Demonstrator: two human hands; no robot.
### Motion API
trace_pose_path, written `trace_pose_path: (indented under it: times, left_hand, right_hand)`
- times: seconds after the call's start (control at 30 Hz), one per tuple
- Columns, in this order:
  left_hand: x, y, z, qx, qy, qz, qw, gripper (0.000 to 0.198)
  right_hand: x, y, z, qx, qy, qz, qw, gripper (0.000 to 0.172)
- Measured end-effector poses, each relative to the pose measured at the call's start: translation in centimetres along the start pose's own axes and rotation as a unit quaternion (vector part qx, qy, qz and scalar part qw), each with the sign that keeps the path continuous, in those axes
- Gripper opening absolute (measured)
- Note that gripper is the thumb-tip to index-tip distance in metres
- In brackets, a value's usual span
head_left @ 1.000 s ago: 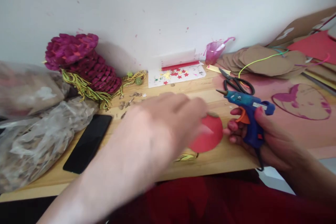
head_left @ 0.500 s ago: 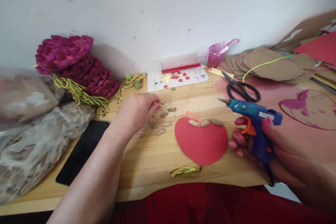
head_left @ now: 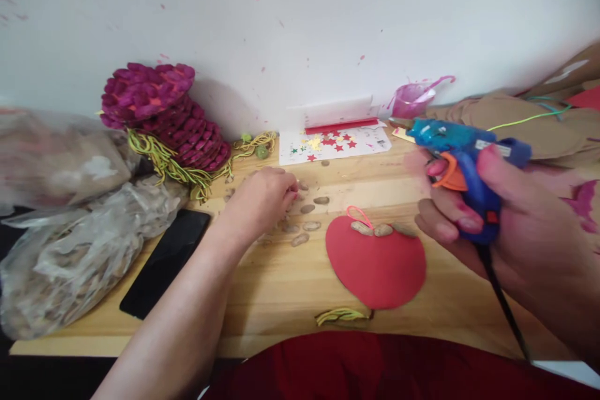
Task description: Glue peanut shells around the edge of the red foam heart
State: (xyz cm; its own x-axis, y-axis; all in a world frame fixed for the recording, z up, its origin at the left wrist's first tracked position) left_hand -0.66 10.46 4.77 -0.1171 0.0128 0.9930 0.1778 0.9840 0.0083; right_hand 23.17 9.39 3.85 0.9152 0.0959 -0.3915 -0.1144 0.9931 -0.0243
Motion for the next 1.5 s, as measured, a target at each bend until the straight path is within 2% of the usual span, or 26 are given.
trace_pose_path:
  times: [0.1, 0.23, 0.4, 0.5, 0.67, 0.77, 0.87, 0.93, 1.03, 1.17, 1.27, 1.37, 1.5]
  left_hand:
    - [0.7, 0.2, 0.7, 0.033, 0.064, -0.008, 0.997, 0.031]
    - [1.4, 0.4, 2.9, 0.101, 0.135, -0.010, 0.986, 0.043]
    - [2.2, 0.3, 5.6, 0.158, 0.125, -0.035, 0.979, 0.027]
    - [2.5, 0.1, 6.3, 0.184, 0.113, -0.028, 0.976, 0.026]
    - [2.4, 0.1, 6.4, 0.199, 0.109, 0.009, 0.974, 0.044]
    - [2.2, 0.1, 6.7, 0.192, 0.071, 0.001, 0.979, 0.032]
    - [2.4, 0.2, 6.9, 0.183, 0.050, -0.032, 0.981, 0.032]
    - [2.3, 0.2, 6.9, 0.183, 0.069, -0.027, 0.980, 0.029]
    - [2.3, 0.2, 6.4, 0.184, 0.100, -0.003, 0.978, 0.037]
    - [2.9, 0.1, 6.0, 0.194, 0.108, -0.001, 0.975, 0.049]
    - [2.9, 0.2, 6.2, 0.186, 0.083, -0.013, 0.979, 0.043]
    - [2.2, 0.4, 5.1, 0.118, -0.011, -0.039, 0.992, 0.025]
    - [0.8, 0.4, 2.3, 0.000, -0.102, -0.048, 0.994, 0.012]
  right_hand:
    - [-1.2, 1.5, -0.7, 0.023, 0.007, 0.030, 0.999, 0.039]
    - [-0.6, 2.1, -1.6, 0.031, -0.023, 0.045, 0.998, 0.035]
    - [2.5, 3.2, -1.8, 0.016, -0.048, -0.025, 0.998, 0.027]
    - [2.9, 3.6, -3.2, -0.046, -0.030, -0.036, 0.998, 0.029]
    - [2.9, 3.3, -3.7, -0.084, -0.016, -0.077, 0.993, 0.030]
    - [2.6, 3.2, -3.4, -0.078, -0.015, -0.069, 0.994, 0.027]
    - [2.4, 3.3, -3.6, -0.079, -0.006, -0.041, 0.996, 0.020]
    - [2.7, 3.5, -3.8, -0.077, -0.004, -0.031, 0.997, 0.016]
    - [3.0, 3.6, -4.1, -0.080, -0.008, -0.026, 0.996, 0.012]
    - [2.9, 3.6, -4.1, -0.089, -0.018, -0.038, 0.995, 0.009]
    - [2.7, 3.5, -3.9, -0.090, -0.027, -0.042, 0.995, 0.011]
    - [2.7, 3.5, -4.1, -0.095, -0.025, -0.039, 0.994, 0.012]
    - [2.8, 3.5, -4.4, -0.104, -0.009, -0.034, 0.994, 0.011]
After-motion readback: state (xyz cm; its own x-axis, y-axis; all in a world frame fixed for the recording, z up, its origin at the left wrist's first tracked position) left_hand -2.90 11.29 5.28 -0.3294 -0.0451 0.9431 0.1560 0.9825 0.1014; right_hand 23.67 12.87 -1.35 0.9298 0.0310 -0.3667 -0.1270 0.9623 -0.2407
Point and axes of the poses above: each hand's wrist, its own y-axis towards the middle knuckle, its own x-axis out of the back of the hand, z = x × y, the point moved 10 cm from there along y, towards the middle knuckle, and after that the axes turned 9 degrees about x, right-handed, at the moved point
